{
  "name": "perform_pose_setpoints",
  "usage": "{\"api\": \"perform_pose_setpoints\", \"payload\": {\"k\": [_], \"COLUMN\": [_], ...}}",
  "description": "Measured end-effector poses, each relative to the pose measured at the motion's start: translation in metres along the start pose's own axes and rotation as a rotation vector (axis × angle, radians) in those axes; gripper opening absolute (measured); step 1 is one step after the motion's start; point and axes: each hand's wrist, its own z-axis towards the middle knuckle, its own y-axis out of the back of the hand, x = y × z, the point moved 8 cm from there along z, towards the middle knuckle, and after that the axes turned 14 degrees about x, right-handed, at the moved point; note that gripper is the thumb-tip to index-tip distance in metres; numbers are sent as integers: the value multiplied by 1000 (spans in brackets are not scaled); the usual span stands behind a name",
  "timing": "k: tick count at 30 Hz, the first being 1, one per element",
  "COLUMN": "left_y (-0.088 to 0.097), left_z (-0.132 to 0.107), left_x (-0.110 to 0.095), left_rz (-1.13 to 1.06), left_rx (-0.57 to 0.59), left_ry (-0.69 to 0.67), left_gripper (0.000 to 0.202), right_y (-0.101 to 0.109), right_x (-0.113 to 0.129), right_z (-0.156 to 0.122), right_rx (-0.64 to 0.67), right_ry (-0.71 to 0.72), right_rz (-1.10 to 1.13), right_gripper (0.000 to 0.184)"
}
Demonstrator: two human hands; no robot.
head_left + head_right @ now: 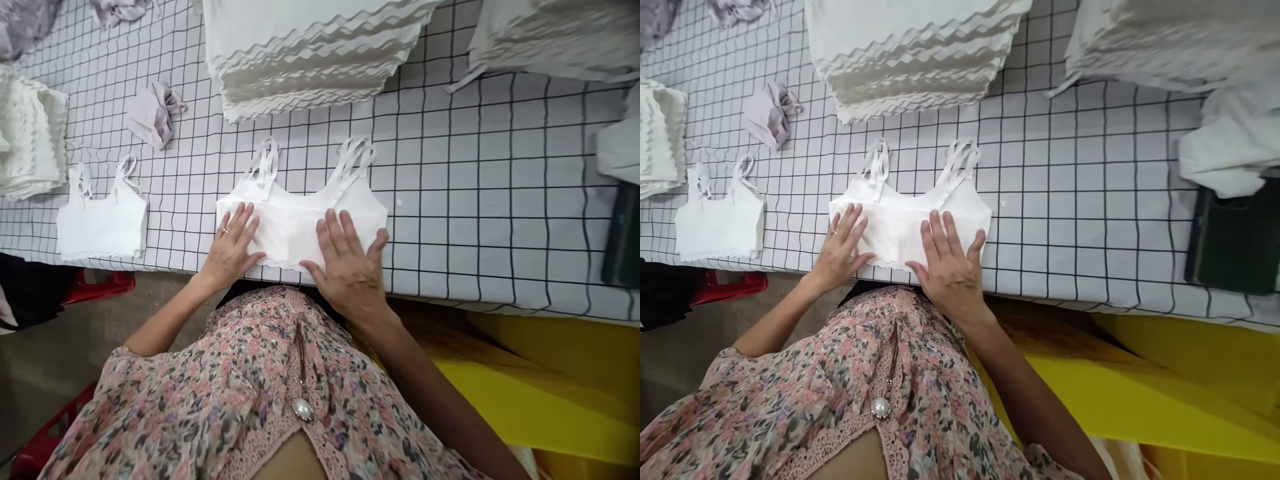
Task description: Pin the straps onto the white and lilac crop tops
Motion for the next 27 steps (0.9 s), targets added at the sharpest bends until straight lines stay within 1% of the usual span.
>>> {"api": "perform_pose_setpoints", "payload": {"k": [1, 2, 3, 6, 8, 9, 11, 13, 14, 15, 17, 19, 20, 21, 22, 23, 25, 27], "left_y": [-6, -10, -11, -4, 4, 6, 7, 6, 7, 8, 13, 21, 24, 26, 26, 22, 6, -12], "left_z": [-8, -17, -25, -48, -57, -59, -58, -55, -54, -53, -53, -51, -48, -43, -36, -27, -7, 9], "left_x": [-3, -4, -3, 3, 9, 12, 12, 9, 8, 8, 10, 8, 5, 1, -5, -11, -17, -12], "left_rz": [23, 47, 69, 91, 68, 59, 58, 61, 52, 36, -12, -86, -125, -158, -177, -178, -132, -74], "left_rx": [13, 16, 9, -72, -149, -180, -218, -233, -235, -230, -199, -170, -165, -162, -156, -141, -91, -58], "left_ry": [2, 0, -9, -44, -6, 24, 60, 57, 55, 62, 89, 103, 93, 68, 35, 7, -4, 79], "left_gripper": [79, 79, 75, 59, 55, 53, 46, 32, 25, 21, 19, 20, 23, 29, 38, 48, 63, 77], "right_y": [-8, -14, -18, -23, -21, -19, -11, -6, -7, -8, -9, -2, 3, 8, 11, 11, 2, -10], "right_x": [4, 2, -5, -34, -47, -53, -69, -87, -93, -98, -102, -98, -91, -82, -70, -57, -32, -18], "right_z": [-3, -7, -12, -28, -34, -37, -42, -48, -50, -50, -47, -42, -39, -34, -28, -22, -9, -4], "right_rx": [45, 73, 86, 88, 62, 21, -122, -257, -288, -289, -255, -232, -225, -211, -182, -140, -37, 31], "right_ry": [36, 45, 35, -11, -13, -34, -155, -323, -388, -429, -455, -455, -445, -426, -393, -346, -231, -141], "right_rz": [-17, -33, -46, -70, -53, -28, 40, 98, 119, 135, 152, 134, 111, 86, 63, 44, 14, -12], "right_gripper": [78, 81, 83, 80, 77, 76, 73, 64, 58, 52, 46, 43, 43, 46, 52, 61, 75, 85]}}
